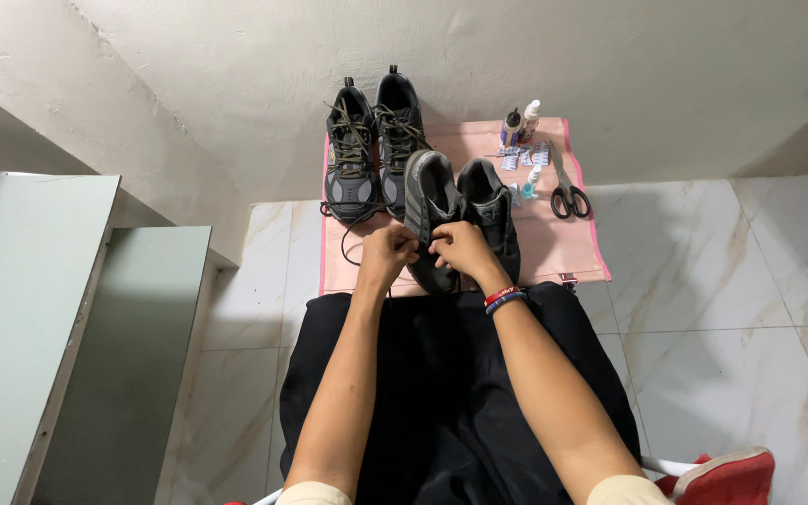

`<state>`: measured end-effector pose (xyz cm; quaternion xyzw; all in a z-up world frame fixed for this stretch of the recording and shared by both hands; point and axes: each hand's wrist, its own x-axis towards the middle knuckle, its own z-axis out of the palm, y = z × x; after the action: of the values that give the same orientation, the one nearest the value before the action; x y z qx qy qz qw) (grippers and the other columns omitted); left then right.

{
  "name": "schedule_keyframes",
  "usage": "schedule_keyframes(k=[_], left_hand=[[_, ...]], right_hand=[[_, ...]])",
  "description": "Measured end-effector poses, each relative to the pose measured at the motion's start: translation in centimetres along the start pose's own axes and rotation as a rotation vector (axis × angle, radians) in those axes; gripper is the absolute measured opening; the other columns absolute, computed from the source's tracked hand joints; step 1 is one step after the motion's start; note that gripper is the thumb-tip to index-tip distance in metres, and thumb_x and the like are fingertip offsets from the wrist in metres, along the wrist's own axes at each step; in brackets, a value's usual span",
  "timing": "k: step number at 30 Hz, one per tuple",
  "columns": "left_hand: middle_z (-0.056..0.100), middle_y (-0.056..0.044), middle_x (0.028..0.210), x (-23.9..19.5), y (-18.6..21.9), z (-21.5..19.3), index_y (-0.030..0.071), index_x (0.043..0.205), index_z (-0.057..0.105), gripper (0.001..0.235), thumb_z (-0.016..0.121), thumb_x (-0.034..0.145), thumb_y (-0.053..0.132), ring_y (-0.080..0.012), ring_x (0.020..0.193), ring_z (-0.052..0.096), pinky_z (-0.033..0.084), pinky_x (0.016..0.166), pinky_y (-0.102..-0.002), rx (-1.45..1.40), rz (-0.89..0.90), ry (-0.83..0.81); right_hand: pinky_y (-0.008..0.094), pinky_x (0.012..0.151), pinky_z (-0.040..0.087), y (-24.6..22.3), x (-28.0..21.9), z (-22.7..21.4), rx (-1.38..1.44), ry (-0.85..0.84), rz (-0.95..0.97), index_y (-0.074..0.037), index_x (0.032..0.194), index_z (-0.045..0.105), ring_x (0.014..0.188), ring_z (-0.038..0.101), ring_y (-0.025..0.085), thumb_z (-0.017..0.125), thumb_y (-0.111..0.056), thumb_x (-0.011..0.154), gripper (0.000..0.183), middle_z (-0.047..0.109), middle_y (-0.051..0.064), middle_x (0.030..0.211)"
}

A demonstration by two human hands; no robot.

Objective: The person laces a pair of black sneakers by threading the laces through the eyelets and tying them. They handle the shoes on their lap, adjusting the laces and tightening the fit.

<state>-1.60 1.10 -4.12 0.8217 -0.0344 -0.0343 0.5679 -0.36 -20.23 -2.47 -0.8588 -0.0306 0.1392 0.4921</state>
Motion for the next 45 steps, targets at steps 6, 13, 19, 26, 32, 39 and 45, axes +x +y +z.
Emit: schedule_keyframes(k=[6,13,19,26,32,39,45], left_hand=[[0.088,-0.009,0.088,0.0,1.4,-0.1,0.019,0.107,0.092,0.013,0.092,0.094,0.017,-0.0318,0.087,0.088,0.071,0.08,-0.041,0.213,0.12,0.101],[0.087,-0.015,0.095,0.1,0.8,0.9,0.013,0.114,0.086,0.021,0.091,0.095,0.019,-0.0419,0.099,0.085,0.067,0.089,-0.055,0.293,0.223,0.117],[0.086,-0.015,0.092,-0.1,1.2,1.3,0.02,0.121,0.077,0.028,0.089,0.096,0.024,-0.0462,0.099,0.083,0.064,0.089,-0.061,0.301,0.231,0.14],[0.084,-0.018,0.092,-0.5,3.4,1.1,0.023,0.115,0.069,0.04,0.077,0.102,0.06,-0.0516,0.098,0.083,0.065,0.089,-0.065,0.491,0.074,0.136],[0.082,-0.016,0.083,0.3,2.2,1.3,0.021,0.111,0.07,0.035,0.079,0.099,0.053,-0.0524,0.094,0.083,0.065,0.087,-0.066,0.426,0.009,0.115],[0.077,-0.008,0.061,0.5,1.4,1.7,0.015,0.108,0.07,0.026,0.08,0.101,0.038,-0.0397,0.075,0.084,0.066,0.083,-0.056,0.234,0.02,0.114],[0.077,-0.006,0.059,0.0,2.1,1.4,0.018,0.107,0.072,0.025,0.082,0.099,0.039,-0.0334,0.071,0.085,0.067,0.082,-0.051,0.213,0.019,0.106]], right_hand=[[0.031,0.056,0.068,-1.8,-1.2,-0.8,0.014,0.001,0.012,-0.006,0.133,0.088,0.062,0.085,0.022,0.067,-0.012,0.104,0.037,0.092,0.013,0.092],[0.033,0.054,0.069,-0.7,-0.4,0.2,0.043,-0.035,0.061,-0.001,0.138,0.083,0.06,0.085,0.025,0.067,-0.018,0.104,0.041,0.09,0.015,0.085],[0.034,0.057,0.069,-1.4,-0.8,0.1,0.06,-0.044,0.041,0.005,0.135,0.08,0.064,0.086,0.028,0.067,-0.013,0.106,0.036,0.088,0.021,0.084],[0.03,0.056,0.066,-0.5,0.2,-0.6,0.01,0.019,0.038,-0.004,0.116,0.087,0.064,0.084,0.022,0.075,-0.018,0.1,0.024,0.088,0.013,0.081],[0.024,0.056,0.063,-5.2,-3.5,-6.2,0.058,0.172,0.012,-0.012,0.104,0.087,0.062,0.081,0.015,0.075,-0.027,0.093,0.022,0.087,0.007,0.076],[0.025,0.088,0.068,-5.6,-4.1,-9.6,0.847,0.345,-0.17,-0.017,0.128,0.059,0.116,0.088,0.024,0.054,-0.031,0.121,0.016,0.088,0.017,0.129],[0.04,0.077,0.077,-5.1,-4.7,-13.3,1.19,0.438,-0.385,-0.024,0.125,0.059,0.083,0.088,0.032,0.058,-0.035,0.126,0.011,0.08,0.015,0.095]])
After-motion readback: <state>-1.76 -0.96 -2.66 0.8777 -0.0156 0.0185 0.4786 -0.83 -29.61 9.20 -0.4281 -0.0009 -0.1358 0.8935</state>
